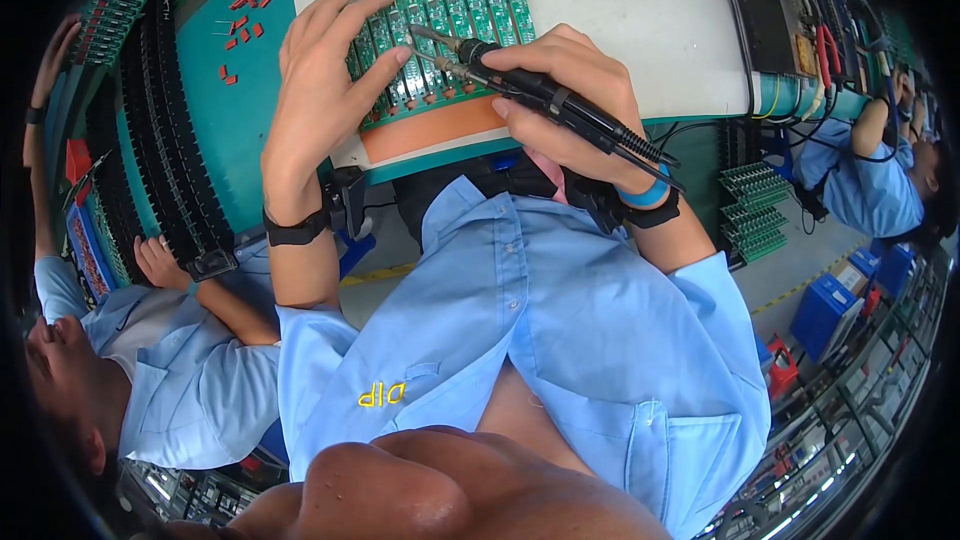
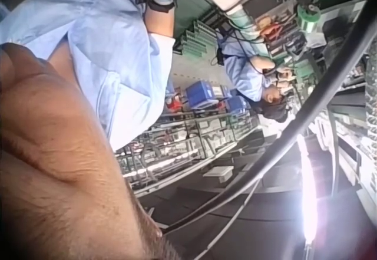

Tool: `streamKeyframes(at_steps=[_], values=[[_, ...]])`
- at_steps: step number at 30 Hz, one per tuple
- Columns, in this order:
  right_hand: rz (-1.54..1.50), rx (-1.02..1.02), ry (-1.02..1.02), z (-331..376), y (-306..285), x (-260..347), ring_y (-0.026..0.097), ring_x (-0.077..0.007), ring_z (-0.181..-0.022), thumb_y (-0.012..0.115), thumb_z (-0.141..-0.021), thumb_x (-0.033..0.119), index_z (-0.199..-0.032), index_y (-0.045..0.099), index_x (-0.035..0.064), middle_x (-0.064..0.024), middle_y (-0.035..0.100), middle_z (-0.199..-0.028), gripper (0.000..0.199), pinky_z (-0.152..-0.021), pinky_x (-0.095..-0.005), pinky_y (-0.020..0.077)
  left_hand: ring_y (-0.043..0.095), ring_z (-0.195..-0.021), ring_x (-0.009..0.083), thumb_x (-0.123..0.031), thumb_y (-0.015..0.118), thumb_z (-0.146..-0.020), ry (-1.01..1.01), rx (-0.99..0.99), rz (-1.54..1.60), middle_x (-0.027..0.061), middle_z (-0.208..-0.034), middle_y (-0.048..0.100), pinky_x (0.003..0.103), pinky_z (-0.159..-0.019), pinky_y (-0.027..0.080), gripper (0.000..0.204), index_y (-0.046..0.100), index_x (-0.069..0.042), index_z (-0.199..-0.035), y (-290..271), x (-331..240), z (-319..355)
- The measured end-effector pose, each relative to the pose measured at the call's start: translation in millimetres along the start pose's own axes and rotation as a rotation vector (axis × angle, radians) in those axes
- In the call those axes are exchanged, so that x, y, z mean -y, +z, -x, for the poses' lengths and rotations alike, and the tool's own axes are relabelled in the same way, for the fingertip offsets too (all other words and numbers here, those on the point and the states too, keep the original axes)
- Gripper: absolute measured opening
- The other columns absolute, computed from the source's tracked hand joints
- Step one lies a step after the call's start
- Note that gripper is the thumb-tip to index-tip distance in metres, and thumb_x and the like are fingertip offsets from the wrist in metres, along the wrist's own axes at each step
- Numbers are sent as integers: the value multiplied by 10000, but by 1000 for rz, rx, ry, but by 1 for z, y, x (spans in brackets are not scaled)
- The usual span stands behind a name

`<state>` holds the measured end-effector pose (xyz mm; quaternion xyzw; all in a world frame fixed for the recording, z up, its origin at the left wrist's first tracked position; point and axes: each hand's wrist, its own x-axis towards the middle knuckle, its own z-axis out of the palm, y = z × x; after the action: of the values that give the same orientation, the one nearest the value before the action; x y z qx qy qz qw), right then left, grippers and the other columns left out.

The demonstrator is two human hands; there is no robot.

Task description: The person places a metal plate over a circuit board, solders components onto it, and then breaks the board into smaller pieces. They finish by soldering components onto the individual circuit board pieces.

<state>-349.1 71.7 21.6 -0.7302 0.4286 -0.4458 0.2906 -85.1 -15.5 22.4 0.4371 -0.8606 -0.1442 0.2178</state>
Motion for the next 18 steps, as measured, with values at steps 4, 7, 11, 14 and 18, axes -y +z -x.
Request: streamKeyframes(at_steps=[4,7,11,14,18], values=[[9,-20,-31,2,-5,2,640,-240,-848,768,-755,-42,-1148,685,-57,-164,717,-952,402,-762,-348,508,458,-1374,381,-277,796,-864,-1,-1,-1,173,-1436,571,520,-1167,300,498,669,-128,-1323,1,1,0],[16,-50,-46,10,-21,3,638,-233,-851,767,-756,-40,-1140,687,-58,-167,718,-979,393,-759,-351,505,459,-1374,379,-276,796,-865,-1,3,-2,171,-1438,571,516,-1167,300,500,668,-128,-1325,1,2,0],[73,-402,99,35,-39,-21,639,-217,-921,786,-821,15,-1271,617,-47,-157,702,-1097,485,-840,-354,523,460,-1376,377,-275,793,-867,-11,6,0,170,-1442,568,508,-1171,299,503,664,-128,-1330,-1,1,1],[59,-653,224,41,-48,-36,634,-216,-966,797,-851,50,-1344,565,-39,-151,689,-1140,551,-893,-358,527,460,-1377,377,-276,791,-869,-20,7,12,170,-1444,565,503,-1173,297,505,660,-127,-1333,-1,1,0],[44,-553,213,41,-41,-31,628,-221,-995,804,-858,66,-1371,538,-38,-149,683,-1151,587,-916,-365,528,477,-1380,364,-267,771,-906,-8,15,-40,133,-1478,564,478,-1155,347,485,643,-140,-1356,-3,2,2]])
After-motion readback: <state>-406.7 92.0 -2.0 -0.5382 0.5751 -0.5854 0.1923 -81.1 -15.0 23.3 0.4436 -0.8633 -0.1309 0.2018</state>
